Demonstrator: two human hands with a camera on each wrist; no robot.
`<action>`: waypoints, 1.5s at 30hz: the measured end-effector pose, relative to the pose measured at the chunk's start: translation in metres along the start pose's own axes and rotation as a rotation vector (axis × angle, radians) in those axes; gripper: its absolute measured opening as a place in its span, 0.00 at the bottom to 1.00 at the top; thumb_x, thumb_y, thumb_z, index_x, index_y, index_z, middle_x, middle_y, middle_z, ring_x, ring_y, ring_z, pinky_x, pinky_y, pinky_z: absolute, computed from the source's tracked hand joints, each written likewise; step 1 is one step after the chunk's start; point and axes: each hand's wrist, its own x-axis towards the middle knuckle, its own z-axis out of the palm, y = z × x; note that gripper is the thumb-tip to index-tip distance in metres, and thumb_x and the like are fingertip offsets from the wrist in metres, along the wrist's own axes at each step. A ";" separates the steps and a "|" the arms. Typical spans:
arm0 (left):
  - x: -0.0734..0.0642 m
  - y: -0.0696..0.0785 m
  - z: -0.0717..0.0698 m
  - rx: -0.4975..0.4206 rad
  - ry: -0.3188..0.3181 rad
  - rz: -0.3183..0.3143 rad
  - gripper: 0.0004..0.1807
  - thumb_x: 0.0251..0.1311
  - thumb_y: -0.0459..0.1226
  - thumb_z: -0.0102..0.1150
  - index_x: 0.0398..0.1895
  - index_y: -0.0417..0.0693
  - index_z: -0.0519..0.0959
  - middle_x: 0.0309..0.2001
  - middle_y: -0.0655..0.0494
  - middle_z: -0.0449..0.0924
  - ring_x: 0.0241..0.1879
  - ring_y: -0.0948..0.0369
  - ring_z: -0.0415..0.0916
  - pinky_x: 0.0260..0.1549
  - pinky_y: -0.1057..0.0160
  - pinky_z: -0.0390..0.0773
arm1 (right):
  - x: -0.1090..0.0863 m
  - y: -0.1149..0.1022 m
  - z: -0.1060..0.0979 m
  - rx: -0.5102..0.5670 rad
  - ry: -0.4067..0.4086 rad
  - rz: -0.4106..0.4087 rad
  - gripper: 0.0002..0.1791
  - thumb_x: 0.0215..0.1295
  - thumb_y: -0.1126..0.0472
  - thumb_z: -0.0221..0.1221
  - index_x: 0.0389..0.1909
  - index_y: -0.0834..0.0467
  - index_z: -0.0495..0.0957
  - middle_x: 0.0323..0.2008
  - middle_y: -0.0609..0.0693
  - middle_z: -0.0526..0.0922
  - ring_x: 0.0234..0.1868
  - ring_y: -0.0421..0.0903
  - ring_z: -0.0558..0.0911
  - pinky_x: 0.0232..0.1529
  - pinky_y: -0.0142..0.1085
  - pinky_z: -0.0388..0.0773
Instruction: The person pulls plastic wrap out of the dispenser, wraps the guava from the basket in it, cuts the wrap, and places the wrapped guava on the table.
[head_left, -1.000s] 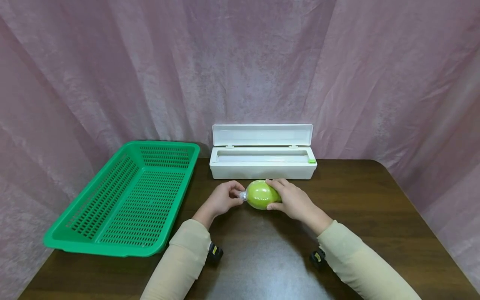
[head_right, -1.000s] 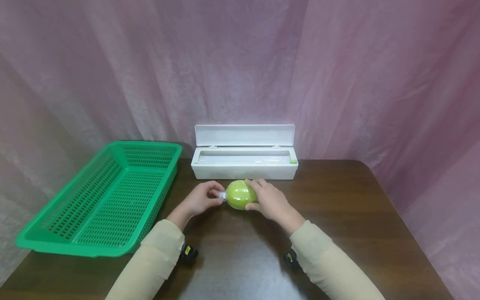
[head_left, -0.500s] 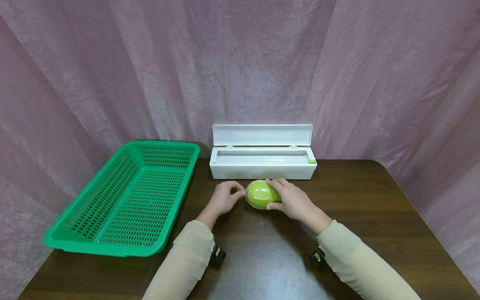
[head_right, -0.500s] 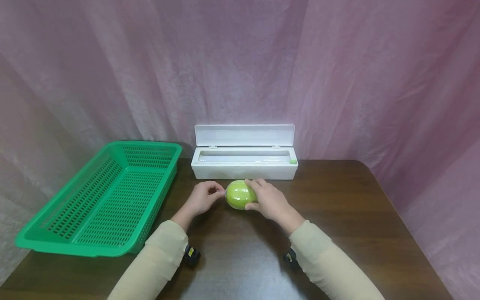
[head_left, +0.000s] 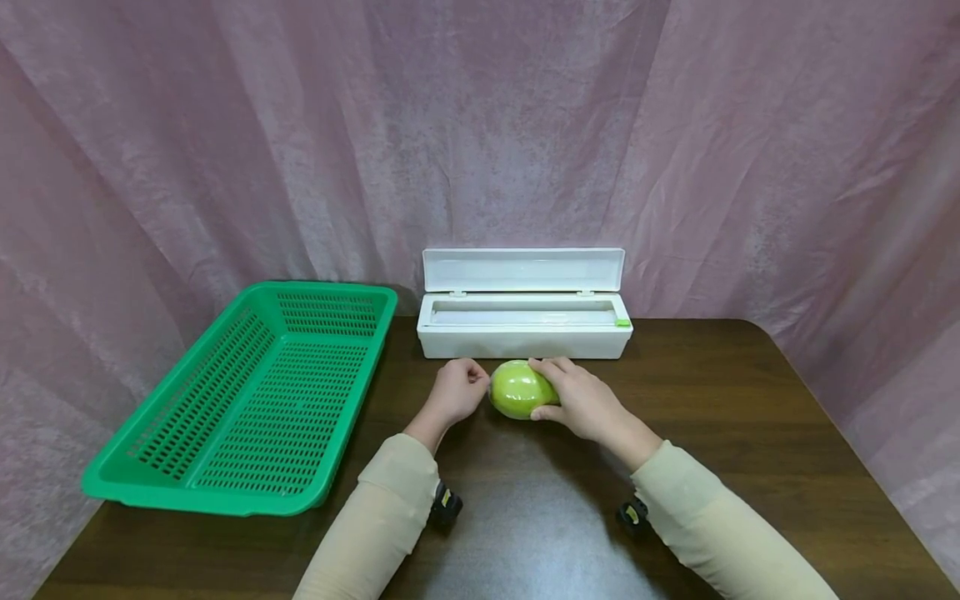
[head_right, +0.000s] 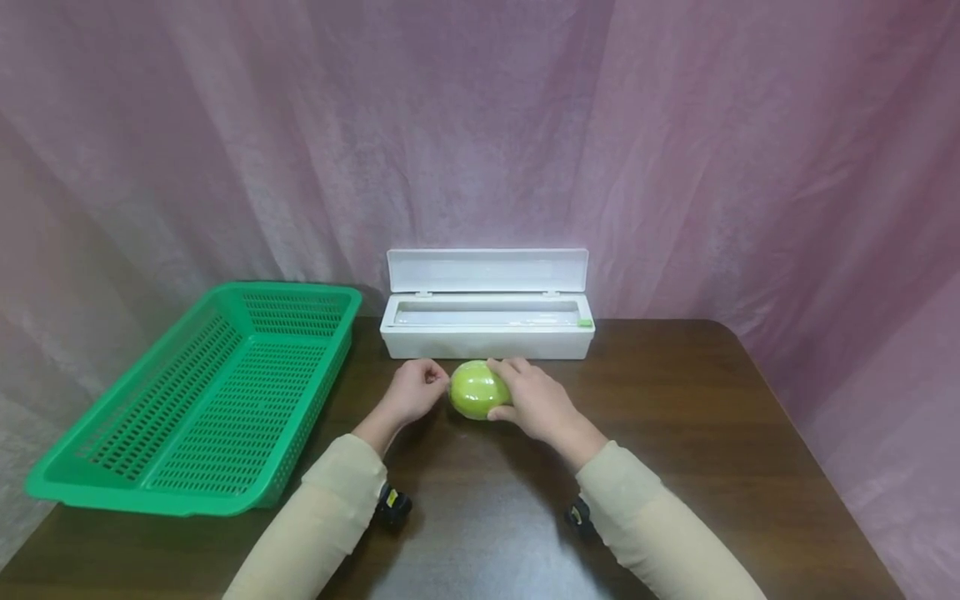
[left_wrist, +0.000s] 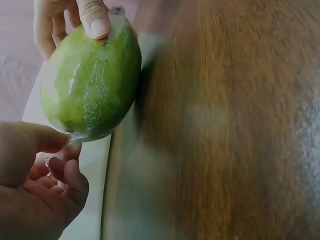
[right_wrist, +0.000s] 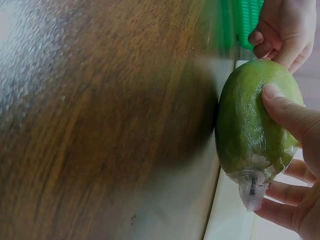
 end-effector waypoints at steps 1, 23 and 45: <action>0.000 0.001 0.000 -0.012 0.006 -0.022 0.04 0.60 0.35 0.55 0.30 0.45 0.77 0.30 0.53 0.78 0.30 0.60 0.73 0.29 0.66 0.72 | 0.000 0.000 0.000 -0.001 -0.001 0.000 0.42 0.50 0.47 0.69 0.65 0.57 0.66 0.55 0.57 0.75 0.54 0.55 0.78 0.49 0.50 0.77; -0.003 0.002 -0.019 -0.345 -0.186 -0.201 0.11 0.61 0.30 0.57 0.45 0.35 0.82 0.31 0.48 0.82 0.26 0.64 0.76 0.27 0.68 0.81 | 0.000 -0.001 0.000 -0.003 -0.001 0.010 0.42 0.50 0.47 0.69 0.65 0.57 0.67 0.54 0.56 0.75 0.52 0.55 0.78 0.48 0.50 0.77; -0.005 0.005 -0.001 -0.027 0.040 0.005 0.04 0.54 0.30 0.61 0.25 0.42 0.84 0.27 0.52 0.82 0.27 0.61 0.74 0.26 0.67 0.73 | 0.001 -0.003 0.002 -0.010 0.013 -0.008 0.42 0.49 0.47 0.70 0.65 0.57 0.67 0.54 0.56 0.75 0.53 0.54 0.77 0.50 0.49 0.76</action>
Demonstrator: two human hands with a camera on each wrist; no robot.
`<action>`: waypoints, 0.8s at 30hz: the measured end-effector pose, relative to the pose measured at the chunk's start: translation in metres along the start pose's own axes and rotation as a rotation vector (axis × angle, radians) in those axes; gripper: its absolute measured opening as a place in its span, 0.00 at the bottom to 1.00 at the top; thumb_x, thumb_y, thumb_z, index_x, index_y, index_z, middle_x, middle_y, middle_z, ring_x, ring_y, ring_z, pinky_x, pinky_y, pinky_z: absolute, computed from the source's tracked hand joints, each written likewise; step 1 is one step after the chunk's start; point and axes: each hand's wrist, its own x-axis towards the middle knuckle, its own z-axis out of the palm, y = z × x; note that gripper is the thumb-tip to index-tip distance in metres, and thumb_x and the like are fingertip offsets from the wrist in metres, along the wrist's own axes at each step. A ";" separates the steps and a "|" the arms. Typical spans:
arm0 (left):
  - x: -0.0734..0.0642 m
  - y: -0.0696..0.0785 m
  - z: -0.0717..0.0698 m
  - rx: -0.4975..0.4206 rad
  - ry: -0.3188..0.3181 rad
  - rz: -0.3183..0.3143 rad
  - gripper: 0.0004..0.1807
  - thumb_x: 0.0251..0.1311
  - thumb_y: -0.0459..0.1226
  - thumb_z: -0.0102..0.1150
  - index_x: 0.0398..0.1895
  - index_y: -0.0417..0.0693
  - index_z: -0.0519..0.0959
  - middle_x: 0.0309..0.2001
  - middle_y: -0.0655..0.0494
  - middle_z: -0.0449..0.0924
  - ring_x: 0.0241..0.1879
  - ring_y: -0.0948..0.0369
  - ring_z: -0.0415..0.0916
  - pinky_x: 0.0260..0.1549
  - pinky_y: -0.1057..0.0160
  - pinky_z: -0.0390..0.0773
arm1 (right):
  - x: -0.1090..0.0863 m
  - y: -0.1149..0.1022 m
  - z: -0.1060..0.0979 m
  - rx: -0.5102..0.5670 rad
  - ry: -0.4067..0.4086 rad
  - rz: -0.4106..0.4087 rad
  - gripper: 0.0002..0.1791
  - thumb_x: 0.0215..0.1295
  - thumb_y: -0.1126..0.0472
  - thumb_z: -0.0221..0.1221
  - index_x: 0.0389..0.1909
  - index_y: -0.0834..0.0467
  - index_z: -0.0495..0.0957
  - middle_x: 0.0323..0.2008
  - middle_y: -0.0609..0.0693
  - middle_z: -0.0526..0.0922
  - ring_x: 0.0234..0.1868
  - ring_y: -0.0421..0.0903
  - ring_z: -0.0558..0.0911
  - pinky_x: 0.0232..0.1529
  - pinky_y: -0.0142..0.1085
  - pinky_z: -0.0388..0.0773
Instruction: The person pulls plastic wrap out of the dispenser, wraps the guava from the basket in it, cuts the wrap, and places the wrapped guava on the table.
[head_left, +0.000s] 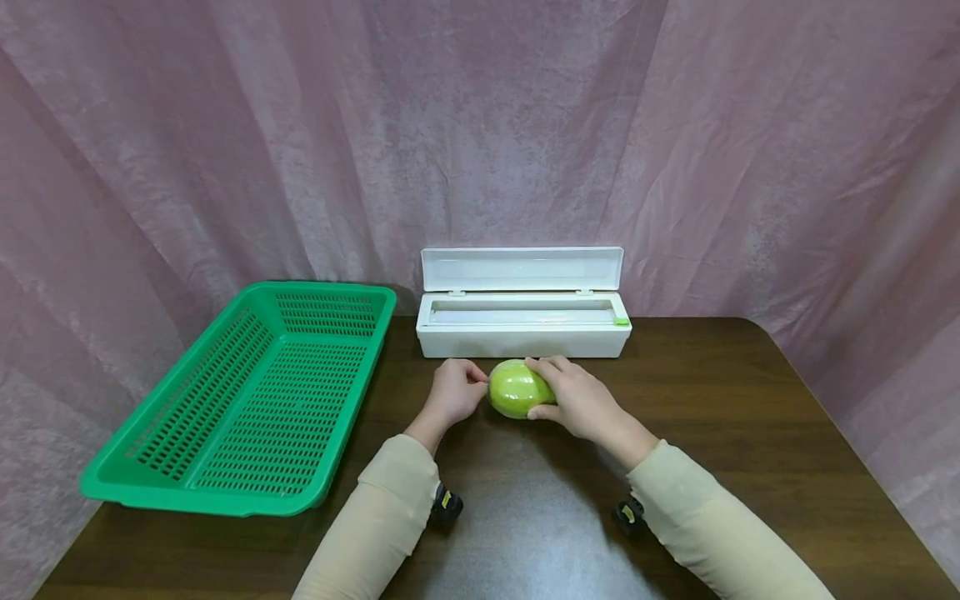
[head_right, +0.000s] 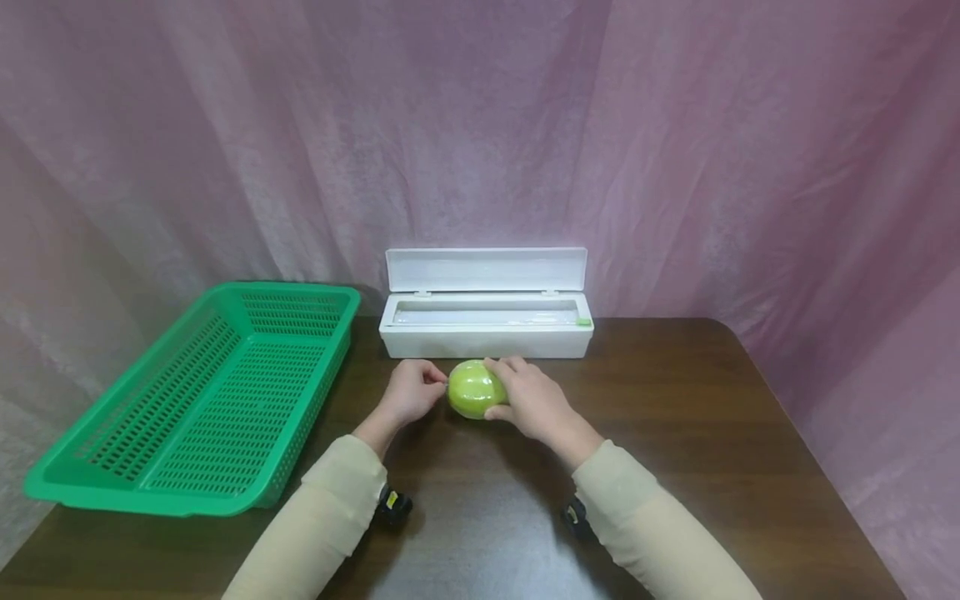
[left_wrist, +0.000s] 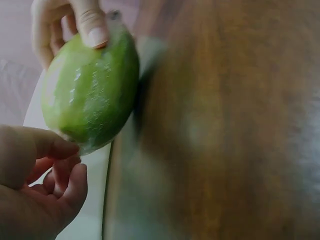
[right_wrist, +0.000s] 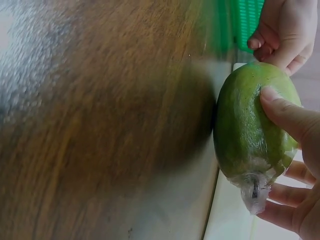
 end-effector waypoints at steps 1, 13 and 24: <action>-0.001 0.000 0.001 0.017 0.013 0.010 0.04 0.54 0.31 0.61 0.26 0.43 0.85 0.28 0.53 0.82 0.29 0.62 0.73 0.28 0.67 0.73 | 0.000 0.000 0.000 0.005 -0.002 0.005 0.42 0.49 0.47 0.70 0.65 0.57 0.67 0.54 0.56 0.75 0.53 0.54 0.77 0.50 0.49 0.76; 0.002 -0.007 -0.009 -0.385 -0.154 -0.283 0.10 0.61 0.30 0.56 0.42 0.34 0.82 0.31 0.50 0.80 0.25 0.64 0.75 0.26 0.69 0.80 | -0.001 0.001 0.001 0.008 -0.006 0.009 0.42 0.49 0.48 0.70 0.65 0.57 0.67 0.54 0.57 0.75 0.53 0.55 0.77 0.50 0.50 0.76; 0.004 -0.010 -0.007 -0.294 -0.215 -0.251 0.12 0.60 0.33 0.60 0.45 0.36 0.82 0.36 0.48 0.81 0.30 0.62 0.76 0.30 0.66 0.81 | 0.000 0.001 0.001 0.012 -0.010 0.008 0.42 0.49 0.47 0.70 0.65 0.56 0.67 0.54 0.56 0.75 0.53 0.55 0.77 0.51 0.49 0.76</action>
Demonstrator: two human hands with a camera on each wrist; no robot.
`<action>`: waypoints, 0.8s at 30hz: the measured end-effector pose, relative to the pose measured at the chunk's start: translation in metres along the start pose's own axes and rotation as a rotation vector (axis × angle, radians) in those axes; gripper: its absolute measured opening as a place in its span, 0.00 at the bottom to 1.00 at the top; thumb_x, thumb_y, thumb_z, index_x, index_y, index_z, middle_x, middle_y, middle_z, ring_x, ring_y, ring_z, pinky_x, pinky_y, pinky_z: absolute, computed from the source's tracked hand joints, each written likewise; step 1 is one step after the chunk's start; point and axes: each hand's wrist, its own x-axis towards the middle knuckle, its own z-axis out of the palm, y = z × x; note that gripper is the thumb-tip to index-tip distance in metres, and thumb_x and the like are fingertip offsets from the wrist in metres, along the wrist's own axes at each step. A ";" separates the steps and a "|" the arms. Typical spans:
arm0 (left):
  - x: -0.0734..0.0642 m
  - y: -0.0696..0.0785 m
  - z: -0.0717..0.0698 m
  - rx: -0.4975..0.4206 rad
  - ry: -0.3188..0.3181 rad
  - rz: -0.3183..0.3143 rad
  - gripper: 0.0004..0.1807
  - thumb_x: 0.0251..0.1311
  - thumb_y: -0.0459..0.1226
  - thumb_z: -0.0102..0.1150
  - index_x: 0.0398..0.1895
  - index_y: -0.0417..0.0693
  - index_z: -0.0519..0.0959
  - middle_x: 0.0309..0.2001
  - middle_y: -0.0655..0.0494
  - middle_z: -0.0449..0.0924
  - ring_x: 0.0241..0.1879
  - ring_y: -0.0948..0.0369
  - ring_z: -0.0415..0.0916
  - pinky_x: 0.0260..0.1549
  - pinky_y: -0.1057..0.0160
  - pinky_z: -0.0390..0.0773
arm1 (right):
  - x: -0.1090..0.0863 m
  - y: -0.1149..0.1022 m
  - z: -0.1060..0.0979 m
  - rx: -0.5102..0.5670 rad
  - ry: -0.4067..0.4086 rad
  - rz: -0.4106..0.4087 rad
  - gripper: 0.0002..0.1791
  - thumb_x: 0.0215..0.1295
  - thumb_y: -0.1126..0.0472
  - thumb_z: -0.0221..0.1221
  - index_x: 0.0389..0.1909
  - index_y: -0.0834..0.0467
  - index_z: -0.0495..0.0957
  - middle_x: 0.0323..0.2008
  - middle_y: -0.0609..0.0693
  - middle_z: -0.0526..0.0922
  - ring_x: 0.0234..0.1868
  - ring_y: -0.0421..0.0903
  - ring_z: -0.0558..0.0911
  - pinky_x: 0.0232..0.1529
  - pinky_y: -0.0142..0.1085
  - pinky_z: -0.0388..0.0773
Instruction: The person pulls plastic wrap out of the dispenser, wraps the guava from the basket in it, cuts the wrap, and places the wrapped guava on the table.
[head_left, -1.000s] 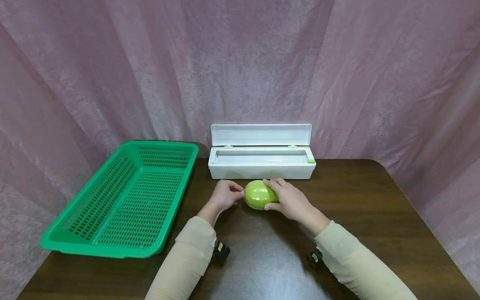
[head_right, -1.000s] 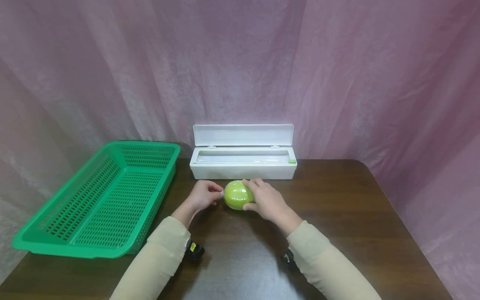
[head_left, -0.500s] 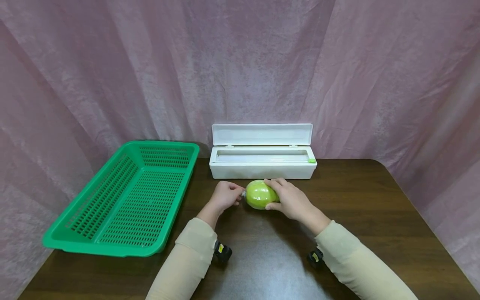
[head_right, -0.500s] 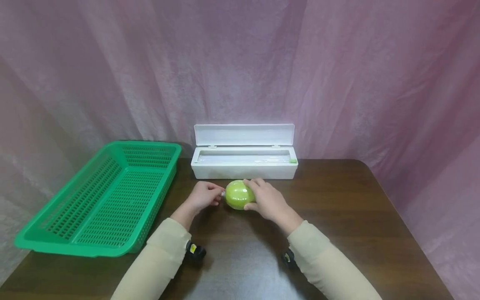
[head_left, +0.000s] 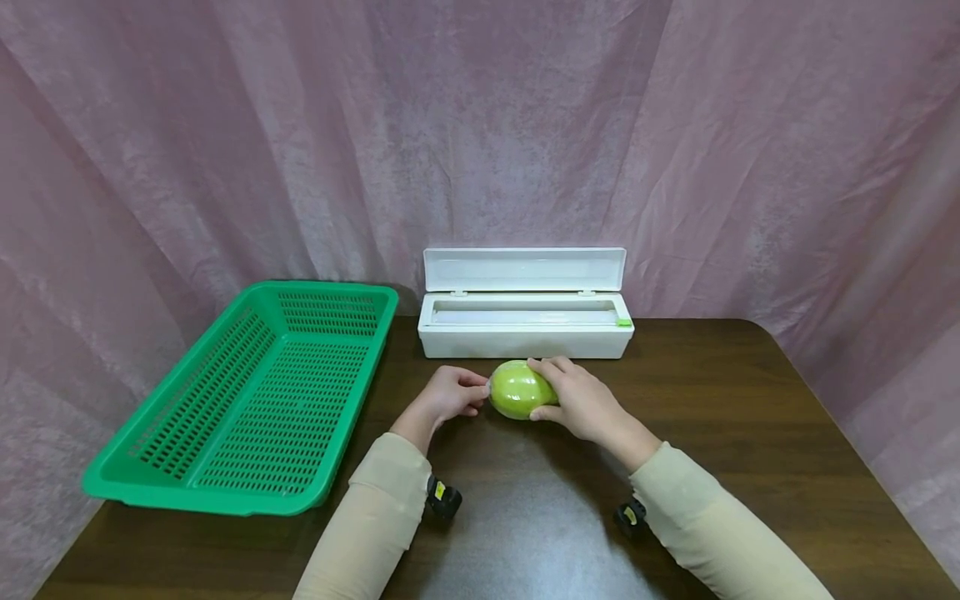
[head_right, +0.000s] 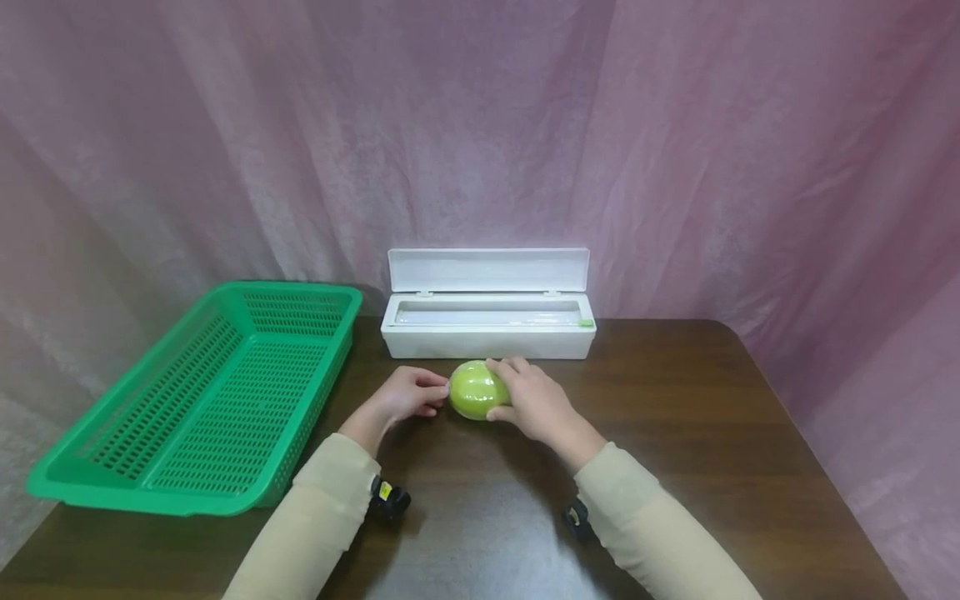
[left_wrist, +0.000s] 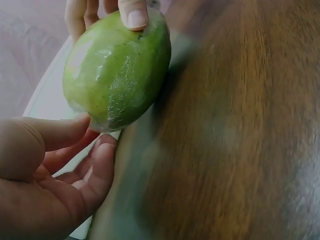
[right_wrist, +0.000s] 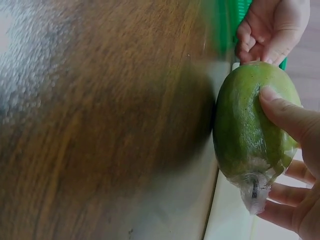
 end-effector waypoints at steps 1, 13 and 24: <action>0.000 0.000 0.001 0.012 0.010 0.007 0.12 0.60 0.33 0.60 0.45 0.36 0.82 0.36 0.48 0.81 0.30 0.62 0.77 0.29 0.66 0.81 | 0.000 0.000 0.000 -0.003 0.000 -0.003 0.42 0.49 0.47 0.69 0.65 0.56 0.67 0.54 0.56 0.75 0.53 0.55 0.77 0.51 0.49 0.75; 0.001 0.003 0.004 0.175 0.105 0.105 0.06 0.59 0.33 0.61 0.30 0.38 0.83 0.25 0.51 0.78 0.20 0.63 0.74 0.22 0.67 0.77 | 0.002 -0.001 -0.002 -0.006 -0.015 -0.001 0.42 0.50 0.48 0.69 0.66 0.56 0.66 0.55 0.56 0.74 0.53 0.55 0.77 0.51 0.49 0.75; -0.006 0.007 0.002 0.143 0.041 0.069 0.10 0.63 0.35 0.56 0.36 0.37 0.83 0.22 0.54 0.75 0.19 0.64 0.71 0.20 0.69 0.76 | 0.000 -0.002 -0.003 0.002 -0.014 0.005 0.42 0.49 0.49 0.70 0.65 0.57 0.67 0.54 0.57 0.75 0.52 0.55 0.77 0.49 0.50 0.76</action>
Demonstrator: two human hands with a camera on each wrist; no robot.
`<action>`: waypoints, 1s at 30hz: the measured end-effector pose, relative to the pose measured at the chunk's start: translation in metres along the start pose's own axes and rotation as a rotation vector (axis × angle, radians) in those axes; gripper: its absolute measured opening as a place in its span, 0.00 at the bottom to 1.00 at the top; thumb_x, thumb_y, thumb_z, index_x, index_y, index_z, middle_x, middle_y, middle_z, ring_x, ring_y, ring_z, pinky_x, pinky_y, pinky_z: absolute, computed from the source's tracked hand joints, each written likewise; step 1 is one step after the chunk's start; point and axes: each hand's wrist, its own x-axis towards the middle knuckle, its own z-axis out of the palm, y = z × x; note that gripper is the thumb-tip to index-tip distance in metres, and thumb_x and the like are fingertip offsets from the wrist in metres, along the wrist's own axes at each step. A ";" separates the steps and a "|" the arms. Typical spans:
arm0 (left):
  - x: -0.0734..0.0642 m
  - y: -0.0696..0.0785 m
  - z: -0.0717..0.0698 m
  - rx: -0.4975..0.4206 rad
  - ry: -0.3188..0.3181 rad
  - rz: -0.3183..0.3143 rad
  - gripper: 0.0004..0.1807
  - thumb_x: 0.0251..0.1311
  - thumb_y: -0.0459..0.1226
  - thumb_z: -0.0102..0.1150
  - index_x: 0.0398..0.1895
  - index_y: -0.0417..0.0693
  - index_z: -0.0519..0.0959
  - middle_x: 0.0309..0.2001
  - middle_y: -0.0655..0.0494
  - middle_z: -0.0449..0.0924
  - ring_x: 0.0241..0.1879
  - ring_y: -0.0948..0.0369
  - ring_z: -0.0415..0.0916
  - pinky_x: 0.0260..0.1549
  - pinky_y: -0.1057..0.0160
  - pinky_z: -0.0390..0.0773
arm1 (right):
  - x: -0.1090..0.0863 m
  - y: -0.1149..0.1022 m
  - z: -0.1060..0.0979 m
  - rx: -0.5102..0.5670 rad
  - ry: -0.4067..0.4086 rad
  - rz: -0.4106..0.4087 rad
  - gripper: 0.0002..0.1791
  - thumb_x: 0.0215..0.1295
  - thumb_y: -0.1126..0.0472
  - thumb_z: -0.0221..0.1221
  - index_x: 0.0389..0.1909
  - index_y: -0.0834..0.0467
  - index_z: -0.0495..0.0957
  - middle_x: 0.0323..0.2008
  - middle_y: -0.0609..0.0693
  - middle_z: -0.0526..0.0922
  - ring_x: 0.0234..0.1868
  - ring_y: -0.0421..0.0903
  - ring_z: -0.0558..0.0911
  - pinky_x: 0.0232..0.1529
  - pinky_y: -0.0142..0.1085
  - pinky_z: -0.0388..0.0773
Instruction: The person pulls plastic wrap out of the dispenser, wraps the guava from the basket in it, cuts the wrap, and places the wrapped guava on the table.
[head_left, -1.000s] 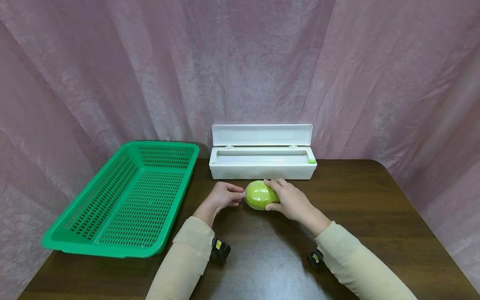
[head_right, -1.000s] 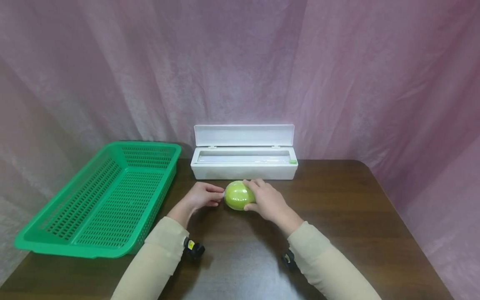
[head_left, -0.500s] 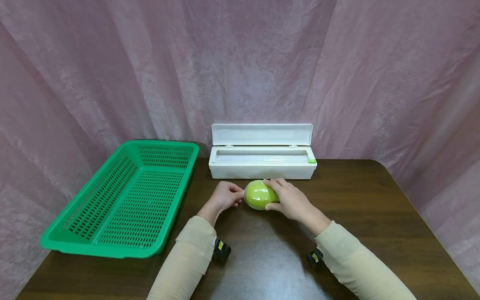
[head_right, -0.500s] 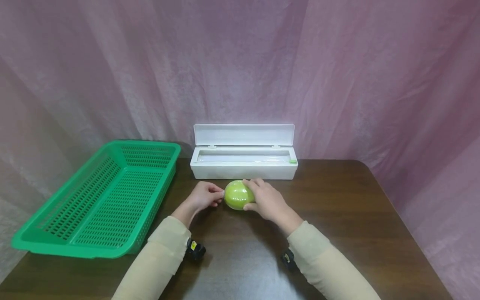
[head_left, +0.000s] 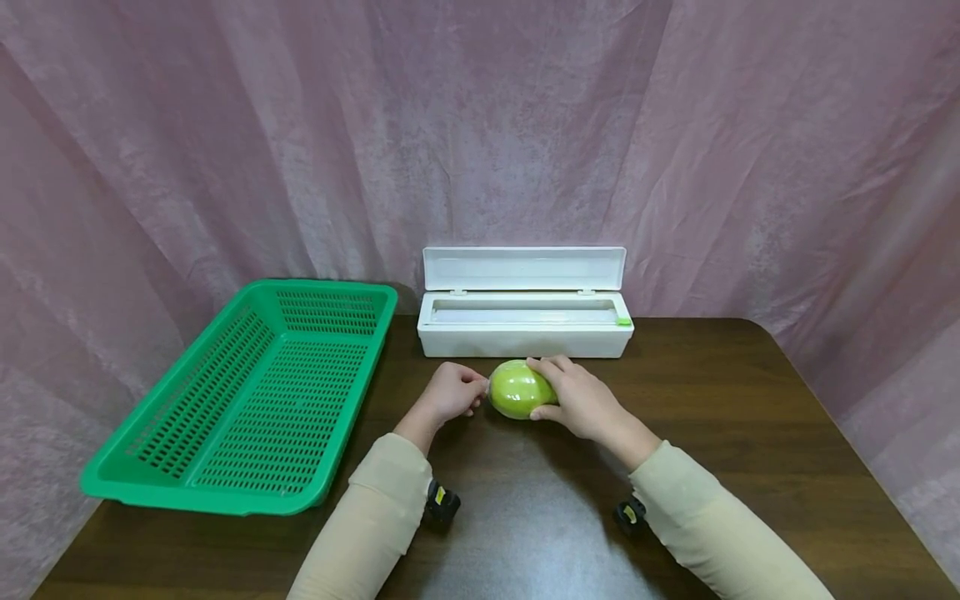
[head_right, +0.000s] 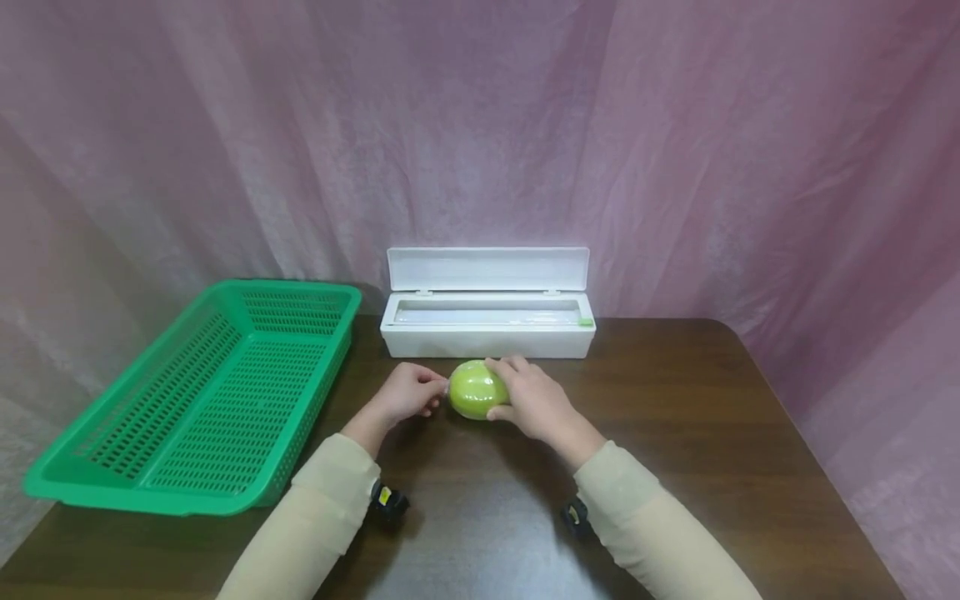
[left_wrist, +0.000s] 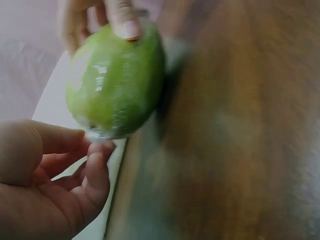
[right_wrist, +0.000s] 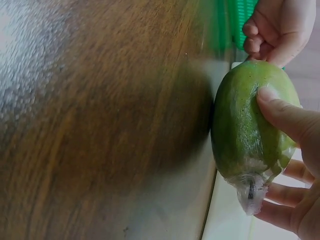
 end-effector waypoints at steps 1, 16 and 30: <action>0.000 0.000 -0.001 -0.022 -0.021 -0.011 0.10 0.63 0.34 0.55 0.38 0.36 0.83 0.22 0.53 0.75 0.20 0.64 0.71 0.20 0.69 0.76 | 0.000 0.000 0.000 0.000 0.002 -0.002 0.42 0.49 0.49 0.70 0.65 0.57 0.67 0.54 0.57 0.75 0.52 0.55 0.77 0.49 0.50 0.76; 0.007 -0.009 -0.007 0.077 -0.049 0.066 0.06 0.55 0.33 0.64 0.35 0.42 0.86 0.25 0.53 0.79 0.23 0.63 0.74 0.22 0.67 0.77 | 0.000 0.003 0.002 0.009 0.014 -0.030 0.42 0.48 0.50 0.71 0.65 0.58 0.67 0.54 0.57 0.74 0.54 0.55 0.77 0.53 0.49 0.75; 0.002 0.004 -0.001 0.486 0.030 0.362 0.06 0.60 0.31 0.57 0.33 0.39 0.83 0.33 0.50 0.83 0.34 0.59 0.76 0.37 0.61 0.78 | 0.002 0.005 0.001 0.033 0.018 -0.040 0.41 0.49 0.50 0.70 0.64 0.58 0.68 0.54 0.57 0.75 0.53 0.54 0.77 0.52 0.50 0.75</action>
